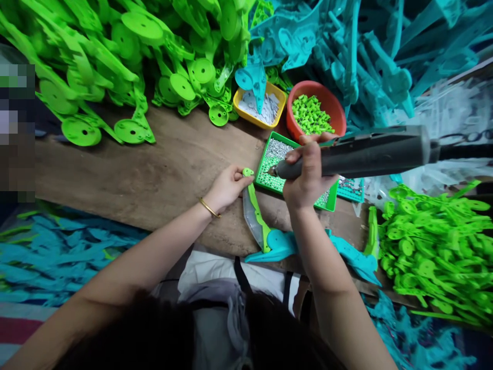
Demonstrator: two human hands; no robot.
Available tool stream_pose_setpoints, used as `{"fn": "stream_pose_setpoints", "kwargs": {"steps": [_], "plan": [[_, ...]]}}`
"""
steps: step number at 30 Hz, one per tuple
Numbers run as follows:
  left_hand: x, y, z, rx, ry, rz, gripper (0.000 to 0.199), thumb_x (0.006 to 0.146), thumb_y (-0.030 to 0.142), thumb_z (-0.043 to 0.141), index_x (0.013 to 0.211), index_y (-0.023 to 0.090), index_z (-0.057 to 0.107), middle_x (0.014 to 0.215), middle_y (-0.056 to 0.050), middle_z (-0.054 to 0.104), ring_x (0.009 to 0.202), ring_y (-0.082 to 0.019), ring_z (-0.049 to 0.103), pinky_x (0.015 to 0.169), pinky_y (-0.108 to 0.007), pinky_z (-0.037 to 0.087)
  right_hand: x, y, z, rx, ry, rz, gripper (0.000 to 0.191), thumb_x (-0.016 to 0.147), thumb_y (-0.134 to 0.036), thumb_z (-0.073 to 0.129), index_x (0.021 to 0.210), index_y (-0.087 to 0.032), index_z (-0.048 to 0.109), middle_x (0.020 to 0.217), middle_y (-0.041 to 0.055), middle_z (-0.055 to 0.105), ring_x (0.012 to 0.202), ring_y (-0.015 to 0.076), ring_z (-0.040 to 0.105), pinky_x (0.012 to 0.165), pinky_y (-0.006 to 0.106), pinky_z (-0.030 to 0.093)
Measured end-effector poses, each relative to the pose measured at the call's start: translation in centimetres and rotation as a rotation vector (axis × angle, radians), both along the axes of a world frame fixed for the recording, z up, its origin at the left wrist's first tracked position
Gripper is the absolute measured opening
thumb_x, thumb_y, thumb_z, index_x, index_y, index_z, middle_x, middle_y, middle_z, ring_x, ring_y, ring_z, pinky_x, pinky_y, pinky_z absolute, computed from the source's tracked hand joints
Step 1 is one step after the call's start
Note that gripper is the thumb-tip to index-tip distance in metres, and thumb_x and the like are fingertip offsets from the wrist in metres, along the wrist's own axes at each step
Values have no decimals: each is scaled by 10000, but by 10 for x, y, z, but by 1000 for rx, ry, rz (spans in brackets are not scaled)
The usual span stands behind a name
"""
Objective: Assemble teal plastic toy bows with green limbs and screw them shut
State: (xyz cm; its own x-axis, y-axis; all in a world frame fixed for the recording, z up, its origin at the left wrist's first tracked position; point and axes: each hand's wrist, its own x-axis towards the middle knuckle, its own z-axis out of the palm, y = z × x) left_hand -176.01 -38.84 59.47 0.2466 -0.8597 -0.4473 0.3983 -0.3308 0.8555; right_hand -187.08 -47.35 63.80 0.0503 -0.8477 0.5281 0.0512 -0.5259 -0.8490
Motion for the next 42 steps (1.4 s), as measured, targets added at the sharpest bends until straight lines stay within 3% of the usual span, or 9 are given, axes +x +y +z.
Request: {"fn": "stream_pose_setpoints", "kwargs": {"steps": [6,13,18,21,23,25,29,36,42], "plan": [[1,1,-4,-49,14,0,404,610,375,808,862,151,586,662,25,645,579,-111,570,542,-218,417,31,11,-9,95,22,128,362,882,-421,563,1214,-279,550,982,32,640,716,143,653,682,345,590],[0,0,-1,-57,-60,15,372,610,369,811,782,169,549,547,66,544,492,-84,449,490,-214,299,41,18,-10,64,35,98,253,848,-450,603,989,-240,605,798,-8,599,685,129,644,704,330,589],[-2,-2,-2,-68,-90,26,334,624,335,786,725,189,503,557,54,539,557,-107,503,533,-212,340,43,22,-12,66,43,85,262,788,-476,672,878,-246,585,723,-27,574,632,129,624,686,335,592],[2,0,0,-33,-126,-27,298,667,353,740,792,181,531,610,36,582,558,-117,518,539,-224,373,43,21,0,95,28,67,283,789,-499,652,872,-239,578,743,-19,585,556,108,588,585,299,573],[7,5,4,-15,-300,-85,252,718,319,682,884,166,568,683,9,614,614,-147,560,590,-254,423,36,16,12,89,-36,39,282,814,-479,625,954,-238,582,790,-17,595,526,90,577,539,275,553],[15,9,9,-31,-644,-160,254,749,257,629,980,153,610,787,-32,633,752,-198,603,718,-314,469,21,7,22,66,-60,-19,292,863,-460,563,1063,-247,575,869,-11,613,542,84,598,559,277,557],[23,10,19,-48,-1259,-320,293,758,197,592,1031,146,683,1073,-132,591,1074,-312,533,942,-434,414,-16,-13,23,27,-46,-125,271,886,-434,547,1085,-254,584,936,-7,644,564,82,604,616,289,553],[8,-11,22,-47,-1400,-608,144,788,302,641,841,188,712,967,-111,612,1079,-340,493,893,-467,368,-28,-11,7,98,-114,-180,312,793,-471,663,987,-229,630,823,-22,642,534,84,582,573,267,526],[10,-11,19,-93,-1521,-664,221,869,288,523,809,168,699,940,-136,635,1032,-337,522,875,-467,365,-18,0,0,98,-62,-161,286,796,-454,664,945,-213,624,816,-1,632,533,101,586,552,286,537]]}}
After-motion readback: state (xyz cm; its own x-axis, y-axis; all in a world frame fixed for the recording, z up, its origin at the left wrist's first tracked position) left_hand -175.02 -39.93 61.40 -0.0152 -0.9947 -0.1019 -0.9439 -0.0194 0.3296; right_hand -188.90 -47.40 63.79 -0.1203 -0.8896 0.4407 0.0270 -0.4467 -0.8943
